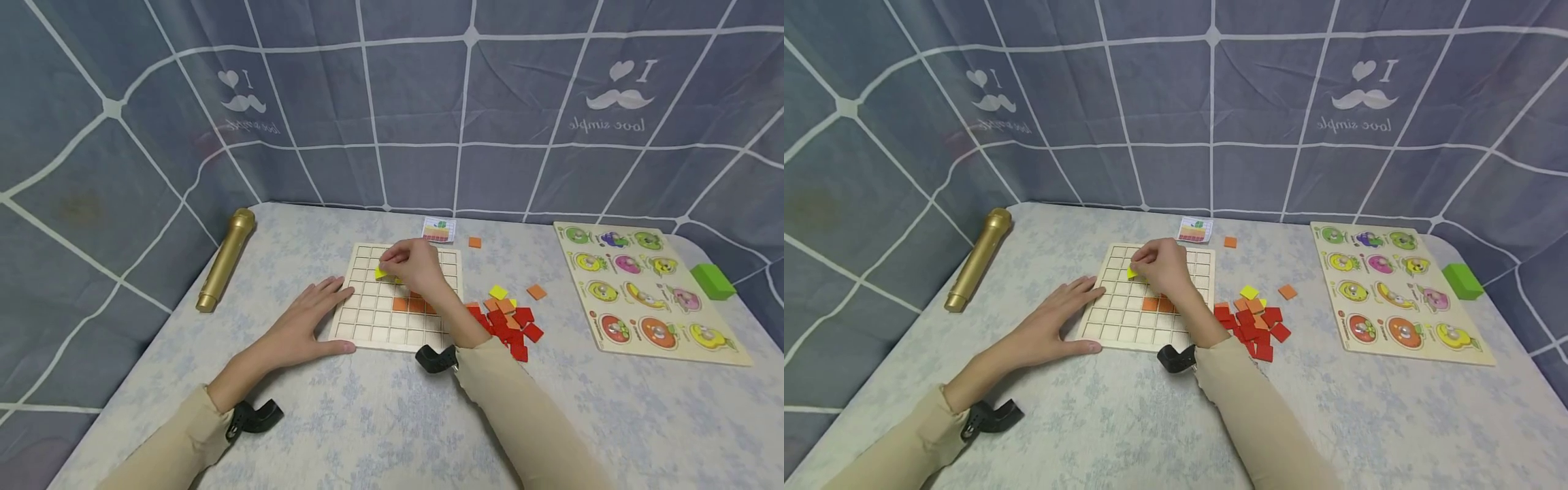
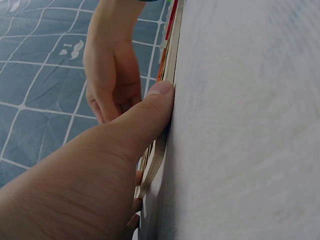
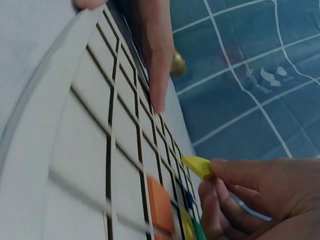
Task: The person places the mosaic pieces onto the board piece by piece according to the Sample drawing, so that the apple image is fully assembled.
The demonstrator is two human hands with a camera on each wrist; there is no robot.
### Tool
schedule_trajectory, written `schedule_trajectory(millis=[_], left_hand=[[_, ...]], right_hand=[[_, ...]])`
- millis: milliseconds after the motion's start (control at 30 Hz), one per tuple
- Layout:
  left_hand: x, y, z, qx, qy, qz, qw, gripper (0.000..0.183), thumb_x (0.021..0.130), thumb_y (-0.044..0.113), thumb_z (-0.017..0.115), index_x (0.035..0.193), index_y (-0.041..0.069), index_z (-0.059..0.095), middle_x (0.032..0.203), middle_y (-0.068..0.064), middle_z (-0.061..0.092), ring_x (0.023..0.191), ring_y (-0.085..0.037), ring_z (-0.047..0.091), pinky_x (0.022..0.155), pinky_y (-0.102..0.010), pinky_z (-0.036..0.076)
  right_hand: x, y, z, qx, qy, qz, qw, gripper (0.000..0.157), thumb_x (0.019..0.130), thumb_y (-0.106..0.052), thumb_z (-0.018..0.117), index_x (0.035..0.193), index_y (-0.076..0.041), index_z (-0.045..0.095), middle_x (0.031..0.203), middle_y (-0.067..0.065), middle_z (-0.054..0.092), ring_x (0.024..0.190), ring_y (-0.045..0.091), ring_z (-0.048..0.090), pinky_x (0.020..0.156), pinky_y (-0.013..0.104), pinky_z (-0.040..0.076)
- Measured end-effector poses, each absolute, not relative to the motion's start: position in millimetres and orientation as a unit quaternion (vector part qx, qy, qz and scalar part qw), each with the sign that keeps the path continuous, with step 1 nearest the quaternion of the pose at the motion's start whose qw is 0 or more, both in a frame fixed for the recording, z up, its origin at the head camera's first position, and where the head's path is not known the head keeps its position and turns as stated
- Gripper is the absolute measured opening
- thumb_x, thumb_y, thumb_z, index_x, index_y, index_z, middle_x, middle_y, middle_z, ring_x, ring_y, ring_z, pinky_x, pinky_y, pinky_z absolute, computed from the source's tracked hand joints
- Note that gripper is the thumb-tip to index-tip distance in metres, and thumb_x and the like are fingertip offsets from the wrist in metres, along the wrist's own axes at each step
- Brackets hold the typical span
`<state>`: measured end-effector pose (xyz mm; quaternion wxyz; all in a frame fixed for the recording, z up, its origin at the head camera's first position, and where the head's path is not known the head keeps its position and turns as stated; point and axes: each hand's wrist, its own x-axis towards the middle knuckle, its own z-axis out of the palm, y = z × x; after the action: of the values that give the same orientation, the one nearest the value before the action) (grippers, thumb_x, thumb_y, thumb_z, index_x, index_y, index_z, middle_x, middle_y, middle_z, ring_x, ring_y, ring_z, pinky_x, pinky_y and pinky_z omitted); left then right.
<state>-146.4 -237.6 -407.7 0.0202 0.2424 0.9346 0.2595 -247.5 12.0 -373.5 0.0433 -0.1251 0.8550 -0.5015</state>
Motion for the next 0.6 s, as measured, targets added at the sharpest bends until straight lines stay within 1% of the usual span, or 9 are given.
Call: schedule_trajectory(millis=[133,233,300,433,600], left_hand=[[-148,-238,-408,0.248,0.934,0.256,0.015,0.097,0.088,0.055,0.082,0.164,0.014,0.039,0.173,-0.016,0.027,0.163,-0.037,0.019,0.134,-0.057,0.013],[-150,-238,-409,0.254,0.932,0.258,0.009,0.097,0.088,0.054,0.082,0.165,0.014,0.038,0.173,-0.016,0.028,0.163,-0.037,0.019,0.134,-0.056,0.013],[-151,-238,-409,0.257,0.931,0.258,0.009,0.097,0.088,0.054,0.082,0.165,0.014,0.038,0.173,-0.016,0.028,0.163,-0.036,0.019,0.134,-0.056,0.013],[-152,-238,-408,0.256,0.931,0.26,0.021,0.097,0.088,0.054,0.082,0.165,0.015,0.038,0.174,-0.015,0.026,0.163,-0.036,0.018,0.134,-0.055,0.011],[-150,-239,-406,0.25,0.932,0.261,0.028,0.099,0.087,0.054,0.083,0.166,0.016,0.037,0.175,-0.013,0.025,0.164,-0.034,0.016,0.135,-0.054,0.01]], right_hand=[[-249,-9,-375,-0.118,0.852,-0.508,0.036,0.007,0.092,-0.013,0.082,0.094,-0.006,0.082,0.082,0.008,0.078,0.071,0.02,0.07,0.064,0.023,0.054],[-252,-20,-377,-0.119,0.859,-0.497,0.022,0.007,0.092,-0.013,0.083,0.092,-0.006,0.082,0.08,0.008,0.078,0.072,0.02,0.068,0.067,0.026,0.053],[-254,-24,-380,-0.12,0.867,-0.484,0.016,0.006,0.093,-0.013,0.082,0.091,-0.007,0.082,0.079,0.008,0.077,0.073,0.019,0.067,0.072,0.028,0.053],[-254,-29,-385,-0.138,0.874,-0.466,0.009,0.005,0.094,-0.01,0.081,0.09,-0.006,0.081,0.08,0.008,0.077,0.077,0.022,0.071,0.08,0.033,0.057],[-252,-33,-384,-0.162,0.882,-0.443,0.001,0.005,0.094,-0.008,0.079,0.091,-0.006,0.082,0.083,0.008,0.078,0.081,0.023,0.071,0.08,0.034,0.059]])
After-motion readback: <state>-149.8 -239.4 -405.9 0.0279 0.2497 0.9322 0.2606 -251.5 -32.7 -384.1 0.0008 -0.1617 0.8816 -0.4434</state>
